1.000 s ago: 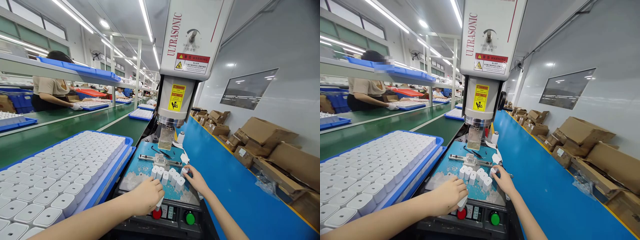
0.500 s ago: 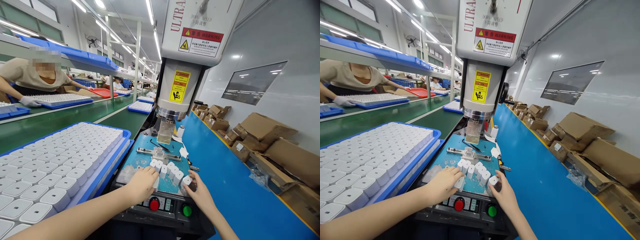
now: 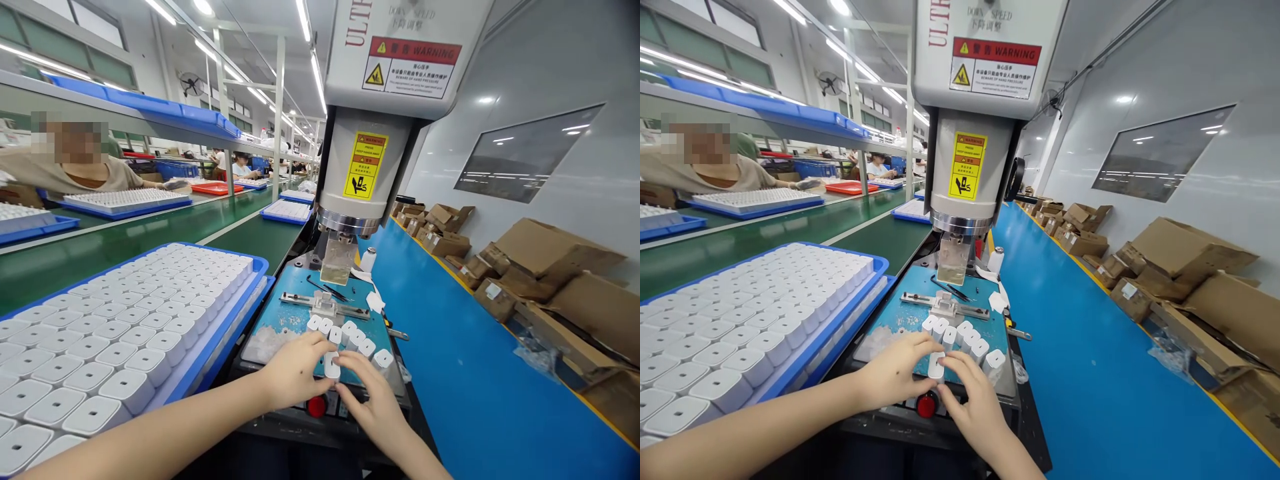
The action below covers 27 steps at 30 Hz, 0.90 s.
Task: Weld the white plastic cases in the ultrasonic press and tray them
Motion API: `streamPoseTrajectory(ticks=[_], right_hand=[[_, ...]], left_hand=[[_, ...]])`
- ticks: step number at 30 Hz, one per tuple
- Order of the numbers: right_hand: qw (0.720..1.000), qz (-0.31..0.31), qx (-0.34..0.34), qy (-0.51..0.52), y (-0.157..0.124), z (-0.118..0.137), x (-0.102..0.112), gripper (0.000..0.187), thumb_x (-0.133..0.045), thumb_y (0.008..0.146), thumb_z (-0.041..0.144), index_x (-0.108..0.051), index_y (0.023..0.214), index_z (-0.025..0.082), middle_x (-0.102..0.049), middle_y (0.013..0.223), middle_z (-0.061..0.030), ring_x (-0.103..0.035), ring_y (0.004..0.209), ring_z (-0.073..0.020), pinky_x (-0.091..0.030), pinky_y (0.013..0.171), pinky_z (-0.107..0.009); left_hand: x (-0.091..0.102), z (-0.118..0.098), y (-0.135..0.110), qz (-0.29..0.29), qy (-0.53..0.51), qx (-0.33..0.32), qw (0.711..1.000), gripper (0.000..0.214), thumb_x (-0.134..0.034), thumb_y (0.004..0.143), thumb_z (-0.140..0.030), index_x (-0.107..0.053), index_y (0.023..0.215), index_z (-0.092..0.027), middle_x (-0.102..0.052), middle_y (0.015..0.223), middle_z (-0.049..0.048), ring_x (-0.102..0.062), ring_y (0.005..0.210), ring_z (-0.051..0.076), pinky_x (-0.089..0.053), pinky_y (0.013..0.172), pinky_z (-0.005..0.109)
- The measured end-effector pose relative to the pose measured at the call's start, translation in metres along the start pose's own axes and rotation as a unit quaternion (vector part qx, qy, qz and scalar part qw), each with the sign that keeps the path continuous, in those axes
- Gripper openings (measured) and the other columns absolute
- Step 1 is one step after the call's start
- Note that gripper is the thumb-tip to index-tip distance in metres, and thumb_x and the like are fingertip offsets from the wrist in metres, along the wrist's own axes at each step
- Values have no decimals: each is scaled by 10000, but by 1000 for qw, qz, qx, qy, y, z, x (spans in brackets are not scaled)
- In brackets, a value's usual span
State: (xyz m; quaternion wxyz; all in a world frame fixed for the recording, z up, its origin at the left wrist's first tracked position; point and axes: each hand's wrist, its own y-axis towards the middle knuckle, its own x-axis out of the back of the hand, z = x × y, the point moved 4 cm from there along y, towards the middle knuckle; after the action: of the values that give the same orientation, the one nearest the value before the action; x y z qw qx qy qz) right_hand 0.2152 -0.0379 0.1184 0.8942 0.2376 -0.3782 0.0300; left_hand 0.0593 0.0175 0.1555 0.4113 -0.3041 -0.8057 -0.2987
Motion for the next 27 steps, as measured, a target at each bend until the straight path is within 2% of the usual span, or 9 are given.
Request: streamPoseTrajectory(ticks=[5,10,14,17,19,22,25,27], right_hand=[[999,26,17,8,9,4,5,210,-510,881,304,-606,1064,268,-597,1183,-71,-570,1111,-212,-499,904,-321],[999,33,39,-19,18,6,17,168,-534,865,318,-605,1006,262,-599,1200,-82,-574,1121,-223,-504,888,-337],[996,14,84,-40,25,5,24,128,-545,866,310,-592,969,250,-633,1128,-78,-615,1035,-201,-519,836,-306],[994,-30,91,-57,33,-2,32,126,-572,852,315,-602,947,237,-638,1108,-80,-608,1040,-206,-506,866,-322],[993,-82,62,-54,45,-14,42,156,-587,837,340,-609,934,220,-646,1086,-86,-621,1011,-212,-506,872,-340],[990,-133,-20,-51,71,-42,55,197,-579,820,378,-605,915,207,-674,978,-65,-659,871,-196,-528,788,-327],[984,-120,-83,-102,102,-73,56,206,-561,809,405,-599,865,211,-679,939,-43,-656,775,-180,-511,696,-302],[981,-109,-99,-130,120,-87,50,219,-553,805,414,-594,851,203,-676,917,-41,-644,739,-176,-485,650,-284]], left_hand=[[1,1,-2,18,-37,6,999,550,-622,765,-269,-428,1279,-263,-545,1260,56,-502,1160,232,-438,933,367],[8,-3,0,2,-86,8,996,457,-626,754,-281,-475,1185,-251,-584,1132,40,-558,1012,206,-456,845,336],[14,-4,2,-23,-126,27,991,387,-596,791,-317,-494,1157,-247,-602,1008,25,-578,937,193,-458,820,340],[13,-3,2,-41,-162,39,985,481,-580,808,-319,-427,1261,-264,-592,1091,38,-574,998,196,-463,836,338],[9,-1,2,-55,-167,53,983,505,-570,809,-307,-403,1284,-261,-560,1166,50,-580,985,187,-473,830,335],[1,4,0,-49,-132,72,987,390,-539,812,-286,-476,1194,-239,-537,1181,51,-592,922,179,-487,795,337],[-7,5,-1,-10,-90,65,994,285,-515,814,-260,-537,1094,-212,-553,1133,49,-600,904,180,-493,796,331],[-10,3,-1,20,-60,60,996,255,-510,819,-261,-556,1062,-199,-564,1113,52,-607,896,186,-499,775,318]])
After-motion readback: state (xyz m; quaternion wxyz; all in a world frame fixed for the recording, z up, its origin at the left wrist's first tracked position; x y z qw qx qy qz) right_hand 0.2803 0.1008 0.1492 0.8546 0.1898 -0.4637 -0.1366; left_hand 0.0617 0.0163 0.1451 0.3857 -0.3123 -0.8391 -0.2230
